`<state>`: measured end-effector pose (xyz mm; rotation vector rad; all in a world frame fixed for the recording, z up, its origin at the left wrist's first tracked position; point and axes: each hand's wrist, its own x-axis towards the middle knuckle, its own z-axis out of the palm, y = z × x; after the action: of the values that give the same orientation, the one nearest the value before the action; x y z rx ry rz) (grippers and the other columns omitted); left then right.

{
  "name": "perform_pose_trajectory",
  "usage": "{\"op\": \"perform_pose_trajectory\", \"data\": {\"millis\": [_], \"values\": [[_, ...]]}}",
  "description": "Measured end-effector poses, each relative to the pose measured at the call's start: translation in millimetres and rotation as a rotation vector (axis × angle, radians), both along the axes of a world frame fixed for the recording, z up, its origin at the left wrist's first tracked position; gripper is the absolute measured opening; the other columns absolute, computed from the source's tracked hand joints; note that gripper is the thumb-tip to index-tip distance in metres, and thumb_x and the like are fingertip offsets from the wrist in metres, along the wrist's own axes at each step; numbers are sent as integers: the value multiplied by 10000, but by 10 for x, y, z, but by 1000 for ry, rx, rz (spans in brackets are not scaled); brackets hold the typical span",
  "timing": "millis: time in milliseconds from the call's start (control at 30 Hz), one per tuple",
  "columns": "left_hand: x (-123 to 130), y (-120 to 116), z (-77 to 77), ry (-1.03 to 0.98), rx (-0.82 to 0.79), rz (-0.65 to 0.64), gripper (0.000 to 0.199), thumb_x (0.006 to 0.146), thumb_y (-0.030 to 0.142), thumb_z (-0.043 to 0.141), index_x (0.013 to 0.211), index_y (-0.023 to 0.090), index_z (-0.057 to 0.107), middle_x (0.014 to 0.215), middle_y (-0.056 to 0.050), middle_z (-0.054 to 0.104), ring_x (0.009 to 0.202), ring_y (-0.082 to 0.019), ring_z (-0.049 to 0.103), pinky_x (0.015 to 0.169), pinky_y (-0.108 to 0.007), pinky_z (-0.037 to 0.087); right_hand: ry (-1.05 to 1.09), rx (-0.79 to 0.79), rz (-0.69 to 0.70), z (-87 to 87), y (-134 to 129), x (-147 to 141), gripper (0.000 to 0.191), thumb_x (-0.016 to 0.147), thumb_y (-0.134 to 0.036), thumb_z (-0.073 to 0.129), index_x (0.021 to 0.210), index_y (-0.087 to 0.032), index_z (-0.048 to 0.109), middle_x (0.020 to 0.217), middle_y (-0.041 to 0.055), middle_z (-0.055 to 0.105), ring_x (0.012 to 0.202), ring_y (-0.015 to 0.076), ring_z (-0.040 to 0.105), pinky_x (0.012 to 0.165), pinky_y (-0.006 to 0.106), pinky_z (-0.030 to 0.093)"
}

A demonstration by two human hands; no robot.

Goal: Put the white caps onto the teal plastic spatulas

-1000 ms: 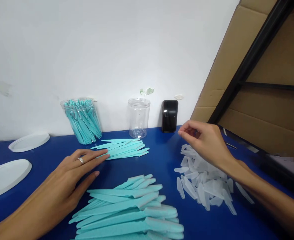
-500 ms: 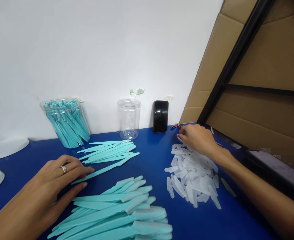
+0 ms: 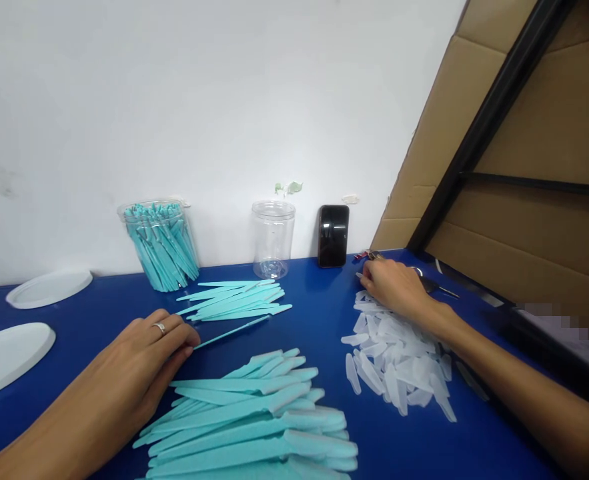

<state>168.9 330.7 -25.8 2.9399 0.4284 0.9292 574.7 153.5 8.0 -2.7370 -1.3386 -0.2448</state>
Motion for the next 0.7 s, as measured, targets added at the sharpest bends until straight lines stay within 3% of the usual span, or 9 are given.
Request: {"op": "perform_pose_trajectory", "data": {"millis": [100, 267, 400, 500, 600, 700], "values": [[18, -31, 1, -6, 30, 12, 299, 1122, 381, 510, 955, 305, 746, 887, 22, 773, 742, -189, 723, 667, -305, 548, 61, 101, 24, 81, 3, -61, 225, 1039, -206, 655, 870, -169, 799, 990, 184, 822, 985, 368, 778, 758, 379, 488], [-6, -17, -2, 20, -46, 54, 337, 1120, 411, 474, 931, 291, 725, 849, 12, 748, 702, -191, 702, 677, -292, 576, 347, 281, 200, 253, -37, -394, 255, 1017, -288, 633, 814, -205, 763, 864, 67, 807, 776, 210, 715, 680, 302, 490], [-23, -107, 50, 16, -273, 125, 290, 1125, 516, 492, 1014, 306, 659, 903, 35, 740, 759, -179, 716, 682, -245, 572, 1077, 504, 355, 270, -130, -774, 205, 895, -351, 732, 756, -200, 720, 675, 8, 693, 535, 119, 490, 511, 264, 333], [-17, -258, 67, -15, -368, 182, 269, 1135, 539, 481, 1060, 321, 618, 911, 52, 731, 775, -175, 710, 692, -242, 550, 1409, 570, 394, 251, -195, -995, 146, 859, -309, 768, 778, -199, 716, 697, 30, 746, 567, 126, 561, 550, 259, 411], [-25, -394, 35, -3, -405, 181, 242, 1140, 537, 477, 1091, 331, 594, 919, 60, 729, 797, -169, 719, 715, -229, 554, 1514, 609, 430, 226, -227, -1124, 115, 842, -262, 788, 780, -189, 723, 777, 55, 788, 661, 146, 646, 629, 268, 502], [-60, -458, -9, 41, -444, 201, 257, 1143, 567, 453, 1116, 343, 577, 930, 66, 725, 814, -173, 719, 729, -223, 564, 1552, 677, 416, 184, -232, -1180, 113, 832, -230, 818, 781, -183, 730, 744, 11, 742, 633, 119, 614, 621, 246, 499]]}}
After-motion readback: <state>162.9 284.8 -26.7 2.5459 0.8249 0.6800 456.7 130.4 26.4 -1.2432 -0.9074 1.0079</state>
